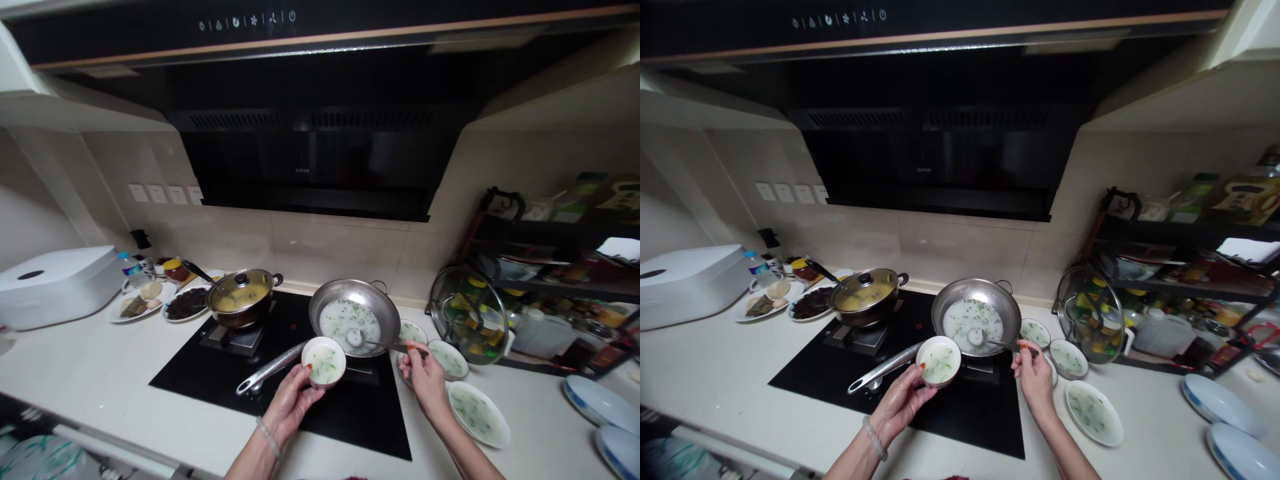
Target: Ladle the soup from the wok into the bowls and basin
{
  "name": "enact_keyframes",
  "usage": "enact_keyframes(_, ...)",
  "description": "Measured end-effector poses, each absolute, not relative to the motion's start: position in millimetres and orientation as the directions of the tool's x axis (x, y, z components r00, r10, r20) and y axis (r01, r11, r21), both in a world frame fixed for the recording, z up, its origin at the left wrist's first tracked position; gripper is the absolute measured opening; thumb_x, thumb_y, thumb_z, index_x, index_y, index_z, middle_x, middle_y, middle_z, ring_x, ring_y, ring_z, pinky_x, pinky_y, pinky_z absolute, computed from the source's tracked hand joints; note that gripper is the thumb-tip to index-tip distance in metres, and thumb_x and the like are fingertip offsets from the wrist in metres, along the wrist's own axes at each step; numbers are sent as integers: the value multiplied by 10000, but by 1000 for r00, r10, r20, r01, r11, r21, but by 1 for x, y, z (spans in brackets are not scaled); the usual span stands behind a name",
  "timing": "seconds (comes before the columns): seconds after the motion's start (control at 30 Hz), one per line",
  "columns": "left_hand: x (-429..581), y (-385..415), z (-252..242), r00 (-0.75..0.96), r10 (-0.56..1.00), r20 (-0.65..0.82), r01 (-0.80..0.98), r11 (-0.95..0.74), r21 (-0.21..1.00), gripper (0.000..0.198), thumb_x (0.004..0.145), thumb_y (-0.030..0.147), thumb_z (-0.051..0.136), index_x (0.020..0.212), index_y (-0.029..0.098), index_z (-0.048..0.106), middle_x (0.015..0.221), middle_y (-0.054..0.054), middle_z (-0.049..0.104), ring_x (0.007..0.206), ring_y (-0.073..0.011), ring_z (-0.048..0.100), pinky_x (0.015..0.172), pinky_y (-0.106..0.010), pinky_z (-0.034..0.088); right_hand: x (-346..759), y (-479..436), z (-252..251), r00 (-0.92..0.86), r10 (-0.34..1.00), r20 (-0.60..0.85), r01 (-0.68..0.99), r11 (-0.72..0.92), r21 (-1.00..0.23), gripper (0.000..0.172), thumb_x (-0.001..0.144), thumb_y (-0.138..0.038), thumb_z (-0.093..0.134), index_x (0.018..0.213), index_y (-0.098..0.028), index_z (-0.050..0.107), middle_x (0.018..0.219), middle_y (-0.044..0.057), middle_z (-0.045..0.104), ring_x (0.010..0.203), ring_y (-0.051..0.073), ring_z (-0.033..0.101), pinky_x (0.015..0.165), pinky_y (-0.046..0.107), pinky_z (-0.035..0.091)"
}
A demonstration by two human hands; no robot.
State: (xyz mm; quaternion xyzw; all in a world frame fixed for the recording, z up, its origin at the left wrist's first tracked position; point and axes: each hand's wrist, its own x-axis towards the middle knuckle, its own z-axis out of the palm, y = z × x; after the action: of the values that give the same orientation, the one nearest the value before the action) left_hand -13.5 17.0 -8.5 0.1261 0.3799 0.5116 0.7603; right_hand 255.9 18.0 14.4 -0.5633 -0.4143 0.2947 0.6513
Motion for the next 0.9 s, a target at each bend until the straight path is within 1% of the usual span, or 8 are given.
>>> enact_keyframes(0.2, -13, 16, -7, 186, 871, -455, -679, 449, 581, 166, 770, 125, 634, 885, 129, 514, 730, -80, 665, 606, -176, 673, 563, -285, 583, 255, 18, 16, 480, 853, 204, 47, 207, -977, 444, 733, -587, 588, 916, -185, 545, 525, -43, 528, 420, 127, 489, 400, 236, 403)
enact_keyframes(0.47, -14, 17, -10, 185, 873, -451, -680, 445, 582, 175, 779, 124, 627, 897, 132, 498, 758, -92, 667, 614, -179, 675, 575, -288, 581, 255, 18, 18, 473, 854, 216, 64, 211, -975, 450, 738, -596, 578, 909, -181, 543, 525, -34, 528, 424, 134, 485, 404, 249, 403)
enact_keyframes(0.63, -14, 17, -10, 182, 872, -455, -681, 446, 581, 179, 782, 124, 624, 911, 133, 499, 735, -72, 655, 608, -172, 670, 570, -284, 581, 255, 17, 21, 469, 857, 212, 61, 208, -976, 447, 738, -589, 582, 916, -182, 541, 531, -34, 527, 429, 135, 486, 409, 249, 403)
enact_keyframes(0.9, -14, 17, -10, 188, 872, -451, -671, 450, 590, 184, 786, 130, 618, 919, 132, 491, 748, -77, 658, 608, -175, 672, 569, -281, 578, 256, 20, 20, 471, 856, 212, 53, 212, -976, 451, 736, -589, 588, 920, -179, 546, 535, -38, 526, 432, 129, 496, 408, 238, 402)
